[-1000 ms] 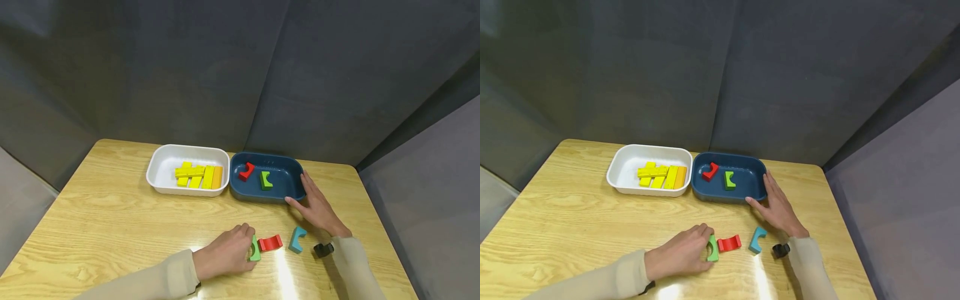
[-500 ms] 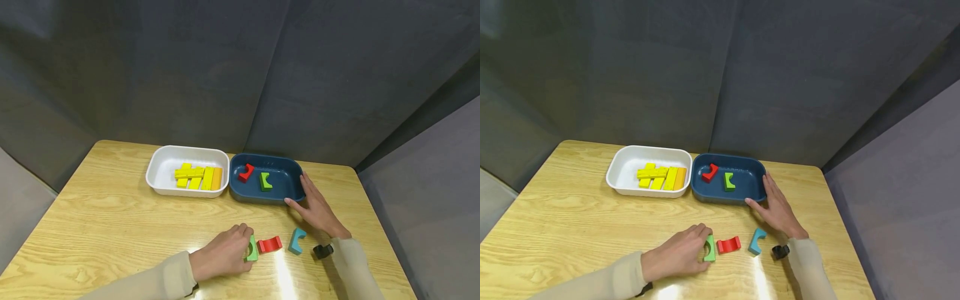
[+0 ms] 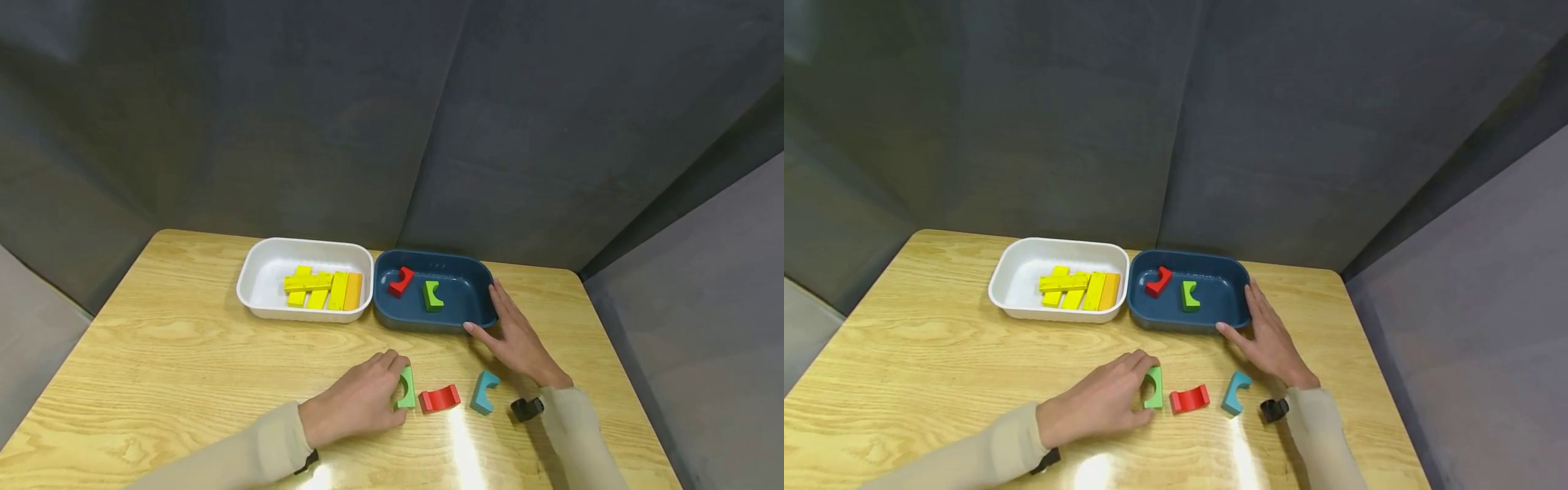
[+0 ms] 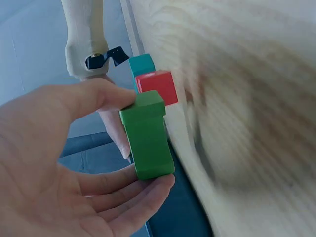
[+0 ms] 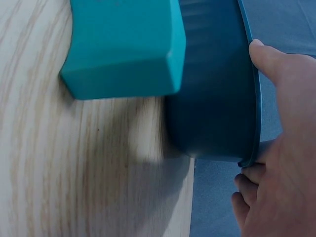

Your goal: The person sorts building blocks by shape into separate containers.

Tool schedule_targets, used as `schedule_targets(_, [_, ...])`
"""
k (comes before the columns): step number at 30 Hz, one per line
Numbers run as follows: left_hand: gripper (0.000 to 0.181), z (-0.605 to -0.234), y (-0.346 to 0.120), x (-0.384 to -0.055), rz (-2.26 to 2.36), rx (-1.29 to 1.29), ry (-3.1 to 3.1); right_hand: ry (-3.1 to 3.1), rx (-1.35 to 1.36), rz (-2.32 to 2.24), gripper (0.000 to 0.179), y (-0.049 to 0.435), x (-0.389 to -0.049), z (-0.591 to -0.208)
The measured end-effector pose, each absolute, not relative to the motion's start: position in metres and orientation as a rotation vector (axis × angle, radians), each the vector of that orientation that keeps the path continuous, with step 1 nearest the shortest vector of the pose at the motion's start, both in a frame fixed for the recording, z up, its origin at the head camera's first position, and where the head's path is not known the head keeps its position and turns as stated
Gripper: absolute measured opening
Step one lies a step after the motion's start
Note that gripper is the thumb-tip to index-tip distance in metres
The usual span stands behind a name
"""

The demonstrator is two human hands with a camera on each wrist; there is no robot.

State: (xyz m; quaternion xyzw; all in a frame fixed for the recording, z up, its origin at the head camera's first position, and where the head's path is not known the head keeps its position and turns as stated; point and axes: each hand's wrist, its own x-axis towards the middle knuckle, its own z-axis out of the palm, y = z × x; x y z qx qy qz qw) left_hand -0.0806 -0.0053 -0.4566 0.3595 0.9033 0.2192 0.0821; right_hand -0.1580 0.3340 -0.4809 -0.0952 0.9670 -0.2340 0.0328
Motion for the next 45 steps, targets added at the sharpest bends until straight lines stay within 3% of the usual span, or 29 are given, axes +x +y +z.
schedule_targets(8, [0.067,-0.446,-0.007,-0.089,0.698,1.061,2.678,2.981,-0.291,-0.722,0.106,0.334,-0.158,-0.482])
schedule_targets(45, [0.068,-0.408,-0.002,-0.135,0.819,1.045,2.778,2.999,-0.273,-0.709,0.105,0.331,-0.155,-0.479])
